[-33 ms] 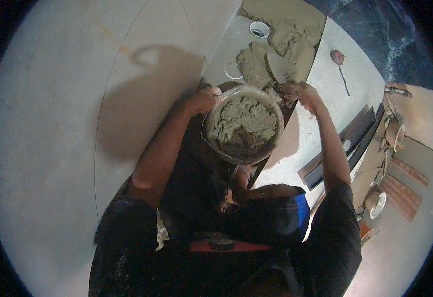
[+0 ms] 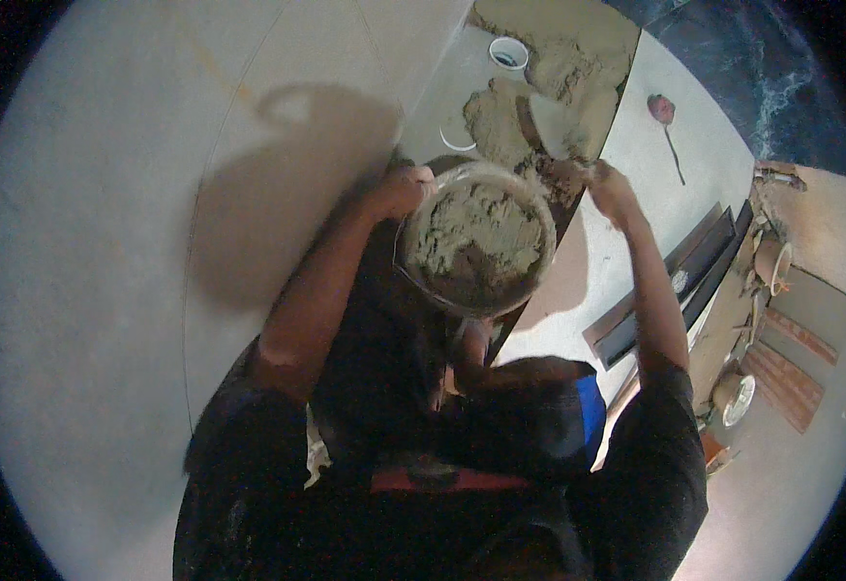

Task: The person applies mortar to a floor and the back of a tile using a trowel.

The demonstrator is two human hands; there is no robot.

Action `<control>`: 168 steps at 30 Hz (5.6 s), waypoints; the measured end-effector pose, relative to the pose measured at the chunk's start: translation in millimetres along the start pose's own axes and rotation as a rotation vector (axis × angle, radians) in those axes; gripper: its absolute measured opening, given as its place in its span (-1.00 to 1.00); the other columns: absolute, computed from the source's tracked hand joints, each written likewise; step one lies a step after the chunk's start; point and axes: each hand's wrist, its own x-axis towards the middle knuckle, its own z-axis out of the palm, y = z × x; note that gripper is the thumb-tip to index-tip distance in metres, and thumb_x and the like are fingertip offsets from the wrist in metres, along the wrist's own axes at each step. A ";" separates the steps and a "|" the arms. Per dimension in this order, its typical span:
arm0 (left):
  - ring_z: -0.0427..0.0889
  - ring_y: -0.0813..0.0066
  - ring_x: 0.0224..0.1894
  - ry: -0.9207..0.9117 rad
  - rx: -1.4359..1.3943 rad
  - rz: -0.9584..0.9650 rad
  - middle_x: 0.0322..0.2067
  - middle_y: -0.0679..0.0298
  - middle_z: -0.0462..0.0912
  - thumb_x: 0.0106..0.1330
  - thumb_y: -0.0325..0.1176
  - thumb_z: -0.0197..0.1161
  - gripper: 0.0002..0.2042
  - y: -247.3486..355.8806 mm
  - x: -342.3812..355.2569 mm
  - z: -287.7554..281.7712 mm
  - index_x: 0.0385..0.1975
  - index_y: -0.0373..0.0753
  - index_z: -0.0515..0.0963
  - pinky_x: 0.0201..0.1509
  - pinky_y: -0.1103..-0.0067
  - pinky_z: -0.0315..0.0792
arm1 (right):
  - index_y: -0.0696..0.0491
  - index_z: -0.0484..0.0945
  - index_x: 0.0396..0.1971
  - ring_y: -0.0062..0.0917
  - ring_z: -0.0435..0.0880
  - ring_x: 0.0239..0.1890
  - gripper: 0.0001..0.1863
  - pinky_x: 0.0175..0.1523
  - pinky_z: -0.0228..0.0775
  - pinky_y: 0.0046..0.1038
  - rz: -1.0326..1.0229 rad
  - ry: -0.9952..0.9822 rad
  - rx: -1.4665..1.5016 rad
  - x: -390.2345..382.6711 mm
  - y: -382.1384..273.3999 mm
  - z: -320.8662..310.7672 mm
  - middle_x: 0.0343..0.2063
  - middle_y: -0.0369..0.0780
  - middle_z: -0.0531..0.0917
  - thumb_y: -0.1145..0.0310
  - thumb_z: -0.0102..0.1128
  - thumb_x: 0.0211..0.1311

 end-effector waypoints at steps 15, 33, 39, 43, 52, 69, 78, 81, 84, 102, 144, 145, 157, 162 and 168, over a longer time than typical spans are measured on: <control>0.64 0.11 -0.30 -0.003 0.153 0.223 -0.25 -0.01 0.59 0.37 -0.08 0.06 -0.64 26.9 -16.9 1.1 -0.20 -0.32 0.49 -0.34 0.32 0.53 | 0.07 0.48 -0.04 0.12 0.57 -0.19 -0.63 -0.16 0.43 -0.03 -0.289 -0.386 0.112 -198.2 -37.8 71.7 -0.29 0.19 0.59 0.17 0.02 0.26; 0.54 0.31 -0.29 0.060 0.057 0.312 -0.40 0.11 0.55 0.40 -0.13 0.05 -0.70 24.7 -28.7 -1.1 -0.34 -0.30 0.49 -0.20 0.34 0.39 | -0.15 0.58 -0.08 -0.26 0.54 -0.41 -0.63 -0.32 0.43 -0.24 -0.305 0.214 -0.184 -220.2 -60.0 69.7 -0.40 -0.21 0.49 0.32 0.24 0.03; 0.50 0.35 -0.34 -0.013 -0.257 -0.017 -0.46 0.13 0.53 0.39 -0.12 0.08 -0.69 32.2 -25.1 1.2 -0.31 -0.30 0.50 -0.21 0.37 0.39 | -0.14 0.57 -0.07 -0.27 0.56 -0.37 -0.61 -0.30 0.45 -0.26 -0.242 0.262 -0.220 -207.1 -71.0 13.8 -0.38 -0.20 0.51 0.40 0.24 0.01; 0.47 0.36 -0.36 -0.046 -0.386 -0.081 -0.46 0.12 0.53 0.38 -0.11 0.08 -0.67 45.3 -23.2 2.2 -0.32 -0.31 0.50 -0.21 0.36 0.38 | -0.01 0.48 0.03 -0.18 0.57 -0.23 -0.62 -0.19 0.48 -0.22 -0.257 -0.031 -0.476 -169.3 -46.8 53.4 -0.31 -0.09 0.52 0.38 0.03 0.16; 0.52 0.33 -0.34 0.064 -0.212 -0.025 -0.44 0.13 0.55 0.35 -0.09 0.11 -0.66 30.1 -18.5 14.4 -0.30 -0.31 0.52 -0.21 0.38 0.40 | -0.16 0.42 0.12 -0.26 0.61 -0.28 -0.52 -0.28 0.51 -0.21 -0.350 0.054 -0.328 -225.5 -38.5 25.7 -0.28 -0.16 0.55 0.31 0.16 0.15; 0.56 0.24 -0.33 -0.031 -0.256 -0.081 -0.35 0.04 0.53 0.39 -0.11 0.04 -0.67 66.6 -48.6 11.2 -0.31 -0.32 0.47 -0.22 0.30 0.42 | 0.12 0.57 -0.23 -0.61 0.53 -0.45 -0.79 -0.38 0.39 -0.55 0.144 -0.579 1.035 -207.0 -31.1 135.7 -0.39 -0.27 0.61 0.30 0.15 0.25; 0.62 0.21 -0.32 0.036 -0.324 -0.275 -0.23 0.03 0.52 0.43 -0.15 0.00 -0.66 58.2 -86.5 -25.0 -0.17 -0.37 0.44 -0.44 0.36 0.64 | 0.17 0.53 -0.12 -0.74 0.48 -0.64 -0.76 -0.62 0.26 -0.64 0.024 -0.524 0.778 -210.1 -50.3 67.8 -0.62 -0.30 0.57 0.44 0.17 0.24; 0.63 0.16 -0.27 -0.029 -0.356 -0.367 -0.16 0.00 0.49 0.43 -0.14 -0.01 -0.65 44.4 -92.7 -26.8 -0.13 -0.39 0.41 -0.38 0.33 0.67 | 0.15 0.52 -0.08 -0.73 0.48 -0.64 -0.74 -0.59 0.29 -0.64 0.121 -0.555 0.963 -201.5 -55.6 37.7 -0.54 -0.29 0.59 0.50 0.11 0.21; 0.64 0.09 -0.21 -0.001 -0.370 -0.345 -0.12 -0.02 0.48 0.44 -0.15 -0.03 -0.64 33.3 -94.8 -21.8 -0.09 -0.39 0.38 -0.35 0.29 0.68 | 0.17 0.50 -0.09 -0.70 0.47 -0.64 -0.70 -0.58 0.36 -0.61 0.103 -0.540 0.995 -172.8 -52.2 19.5 -0.49 -0.28 0.58 0.49 0.12 0.15; 0.62 0.02 -0.13 -0.020 -0.269 -0.483 -0.03 -0.10 0.50 0.44 -0.15 -0.04 -0.56 10.6 -77.4 -17.4 0.08 -0.43 0.32 -0.28 0.30 0.64 | 0.11 0.38 0.13 -0.04 0.56 -0.02 -0.41 0.05 0.42 -0.19 -0.281 0.066 -0.045 56.3 -106.8 71.8 -0.06 0.08 0.57 0.19 0.23 0.11; 0.52 -0.15 -0.01 0.263 0.061 -0.130 -0.11 -0.14 0.56 0.33 -0.05 -0.02 -0.58 28.1 -46.8 -10.0 -0.11 -0.31 0.51 0.04 0.21 0.40 | 0.07 0.47 -0.03 -0.04 0.63 -0.17 -0.58 -0.07 0.46 -0.17 -0.288 -0.108 -0.209 -156.2 -90.2 -76.5 -0.25 0.06 0.63 0.11 0.12 0.22; 0.53 -0.15 -0.02 0.302 0.028 -0.077 -0.13 -0.14 0.57 0.32 -0.05 0.00 -0.59 26.6 -42.9 -7.5 -0.12 -0.30 0.52 0.03 0.20 0.40 | 0.06 0.48 -0.05 -0.05 0.63 -0.21 -0.59 -0.11 0.47 -0.16 -0.286 -0.116 -0.325 -166.6 -89.0 -69.5 -0.28 0.05 0.63 0.11 0.13 0.21; 0.59 -0.08 -0.21 0.562 -0.137 0.075 -0.33 -0.12 0.61 0.24 -0.13 0.15 -0.68 61.3 -22.9 25.7 -0.33 -0.32 0.57 -0.12 0.24 0.43 | 0.14 0.59 -0.18 -0.24 0.66 -0.28 -0.69 -0.17 0.46 -0.29 -0.499 -0.264 0.242 -170.9 -51.5 133.0 -0.34 -0.03 0.66 0.25 0.13 0.17; 0.59 -0.05 -0.29 0.545 -0.166 0.092 -0.38 -0.08 0.61 0.26 -0.14 0.15 -0.69 65.5 -30.3 21.0 -0.35 -0.32 0.56 -0.18 0.25 0.42 | 0.13 0.59 -0.15 -0.27 0.66 -0.20 -0.66 -0.07 0.45 -0.31 -0.230 -0.330 0.450 -187.3 -70.3 134.3 -0.29 -0.02 0.67 0.22 0.22 0.16; 0.57 -0.02 -0.33 0.503 -0.140 0.024 -0.42 -0.04 0.60 0.29 -0.15 0.14 -0.69 52.1 -26.7 8.1 -0.37 -0.33 0.55 -0.20 0.27 0.41 | 0.05 0.57 -0.09 -0.25 0.63 -0.27 -0.66 -0.18 0.47 -0.29 -0.256 0.065 -0.001 -200.1 -67.4 100.6 -0.28 -0.08 0.59 0.35 0.25 0.08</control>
